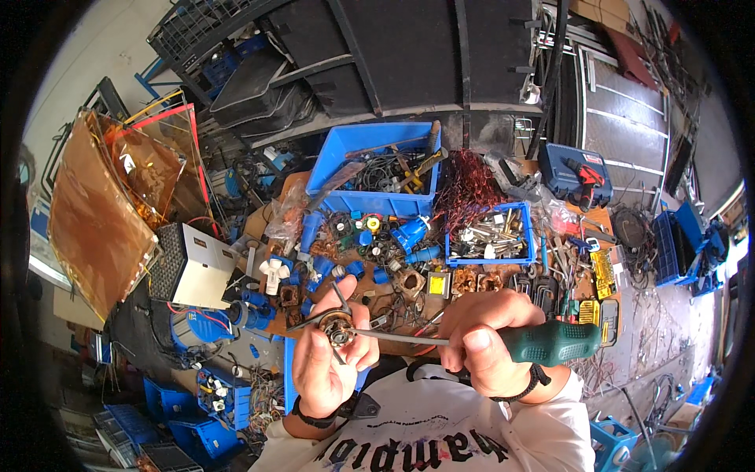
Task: The person uses a screwdriver to manipulate the internal components of a small, cylindrical electronic device held in their left hand. They repeatedly probe and adjust parts within the device's casing while standing at a cluttered workbench.
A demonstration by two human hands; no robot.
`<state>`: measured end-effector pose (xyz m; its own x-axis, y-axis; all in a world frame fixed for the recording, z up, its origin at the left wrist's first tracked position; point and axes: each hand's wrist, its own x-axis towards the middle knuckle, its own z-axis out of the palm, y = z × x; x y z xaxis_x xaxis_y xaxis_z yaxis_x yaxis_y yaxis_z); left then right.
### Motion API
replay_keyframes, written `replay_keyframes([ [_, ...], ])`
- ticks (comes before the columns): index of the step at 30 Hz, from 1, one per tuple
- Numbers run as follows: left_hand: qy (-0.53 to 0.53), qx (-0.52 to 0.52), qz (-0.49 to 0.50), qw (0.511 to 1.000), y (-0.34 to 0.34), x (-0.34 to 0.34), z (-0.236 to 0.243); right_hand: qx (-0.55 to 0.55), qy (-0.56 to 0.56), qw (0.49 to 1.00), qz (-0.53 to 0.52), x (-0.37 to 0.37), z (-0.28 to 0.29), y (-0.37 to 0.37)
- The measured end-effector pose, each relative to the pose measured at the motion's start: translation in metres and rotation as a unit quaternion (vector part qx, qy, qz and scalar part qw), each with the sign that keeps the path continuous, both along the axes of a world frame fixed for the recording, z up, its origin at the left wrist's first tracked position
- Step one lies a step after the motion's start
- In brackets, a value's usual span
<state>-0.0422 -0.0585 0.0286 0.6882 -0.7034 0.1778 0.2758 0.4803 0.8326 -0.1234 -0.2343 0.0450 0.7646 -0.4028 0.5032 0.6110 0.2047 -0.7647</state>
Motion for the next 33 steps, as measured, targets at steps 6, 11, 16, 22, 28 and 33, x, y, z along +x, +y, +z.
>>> replay_keyframes([
  [6,-0.026,0.016,0.01,0.999,0.002,-0.002,-0.002,0.07,0.018,0.997,0.035,0.008,-0.002,0.001],
  [11,-0.027,0.021,-0.011,0.999,0.002,-0.001,-0.001,0.181,0.053,0.981,0.054,0.011,0.001,0.003],
  [16,-0.034,0.017,-0.002,0.999,-0.001,0.0,-0.001,0.264,0.11,0.954,0.085,0.017,0.001,0.001],
  [22,0.001,-0.014,-0.029,0.999,0.001,0.0,-0.003,0.335,0.175,0.914,0.151,0.023,-0.01,-0.003],
  [28,0.004,-0.022,-0.017,1.0,0.002,0.0,-0.003,0.268,0.091,0.95,0.131,0.024,-0.009,-0.004],
  [33,-0.05,0.008,0.032,0.998,0.005,-0.001,0.0,0.02,-0.042,0.998,-0.04,0.024,0.004,-0.011],
])
